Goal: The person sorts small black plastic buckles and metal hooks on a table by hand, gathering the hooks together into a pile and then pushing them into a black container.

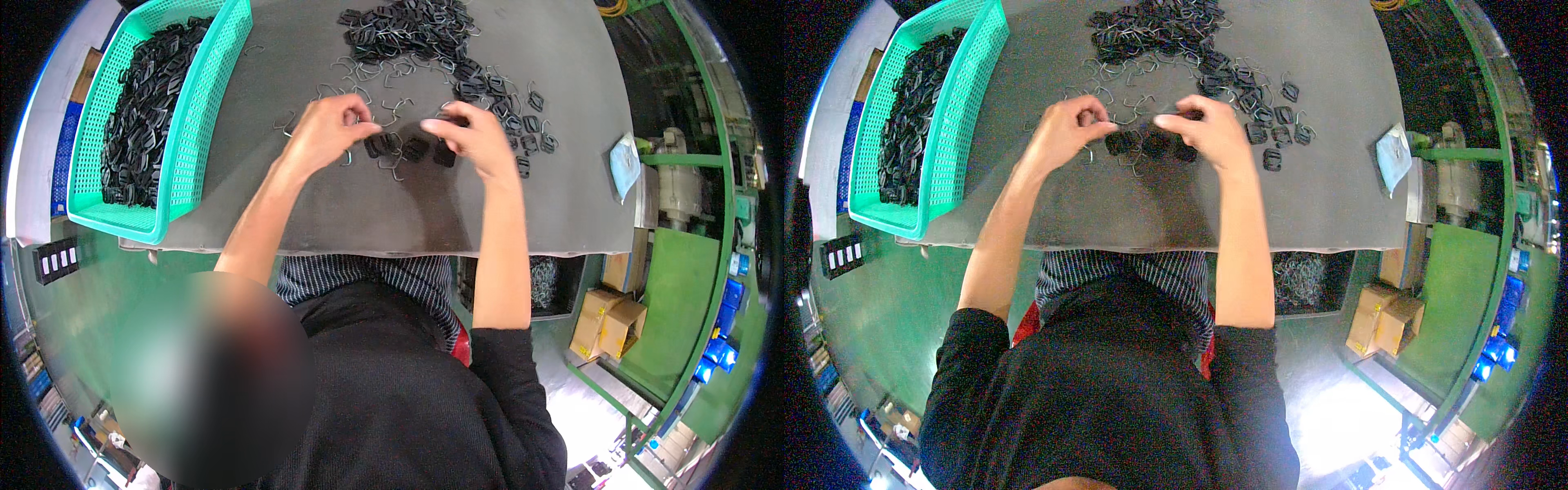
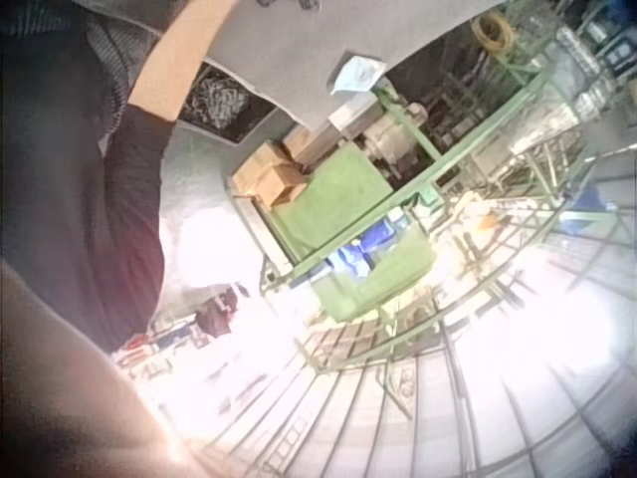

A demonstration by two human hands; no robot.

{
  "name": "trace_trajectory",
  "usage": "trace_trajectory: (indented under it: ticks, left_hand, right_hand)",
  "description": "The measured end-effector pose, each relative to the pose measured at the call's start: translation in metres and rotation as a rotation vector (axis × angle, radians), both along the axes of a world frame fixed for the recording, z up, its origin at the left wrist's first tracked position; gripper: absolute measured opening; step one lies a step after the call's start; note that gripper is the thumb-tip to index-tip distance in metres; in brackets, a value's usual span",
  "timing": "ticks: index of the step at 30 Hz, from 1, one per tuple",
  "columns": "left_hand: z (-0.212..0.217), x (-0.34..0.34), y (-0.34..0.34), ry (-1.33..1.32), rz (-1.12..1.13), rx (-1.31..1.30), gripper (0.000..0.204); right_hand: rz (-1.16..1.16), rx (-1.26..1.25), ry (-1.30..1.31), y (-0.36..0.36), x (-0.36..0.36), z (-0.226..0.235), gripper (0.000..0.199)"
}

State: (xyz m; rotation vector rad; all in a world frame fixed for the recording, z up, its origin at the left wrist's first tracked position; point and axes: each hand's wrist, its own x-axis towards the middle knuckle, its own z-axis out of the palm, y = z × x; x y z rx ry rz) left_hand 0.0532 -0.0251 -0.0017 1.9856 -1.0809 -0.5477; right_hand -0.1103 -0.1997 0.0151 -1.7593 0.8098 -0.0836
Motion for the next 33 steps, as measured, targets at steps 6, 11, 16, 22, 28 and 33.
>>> trace_trajectory:
  ticks: [6, 11, 16, 22, 28, 33]
  left_hand:
    - [-0.003, -0.015, 0.0, -0.158, -0.105, -0.048, 0.026]
    - [0.004, -0.028, -0.002, -0.225, -0.147, 0.084, 0.023]
    - [0.0, -0.02, 0.003, -0.167, -0.127, 0.057, 0.025]
    - [0.002, -0.043, 0.007, -0.326, -0.115, 0.102, 0.034]
    - [0.001, -0.029, 0.007, 0.082, -0.19, 0.127, 0.03]
    - [0.017, -0.02, 0.01, 1.142, -0.157, -0.211, 0.023]
  right_hand:
    - [-0.328, 0.337, -0.261, -0.001, -0.06, 0.0, 0.019]
    - [-0.075, -0.677, 0.558, 0.036, -0.028, -0.001, 0.053]
    - [-0.003, -0.652, 0.507, 0.048, -0.016, -0.001, 0.047]
    - [-0.028, -0.216, 0.086, 0.026, -0.035, -0.017, 0.027]
    - [-0.335, 0.626, -0.599, 0.008, -0.057, -0.008, 0.01]
    - [-0.265, -0.505, 0.093, -0.024, -0.021, -0.016, 0.028]
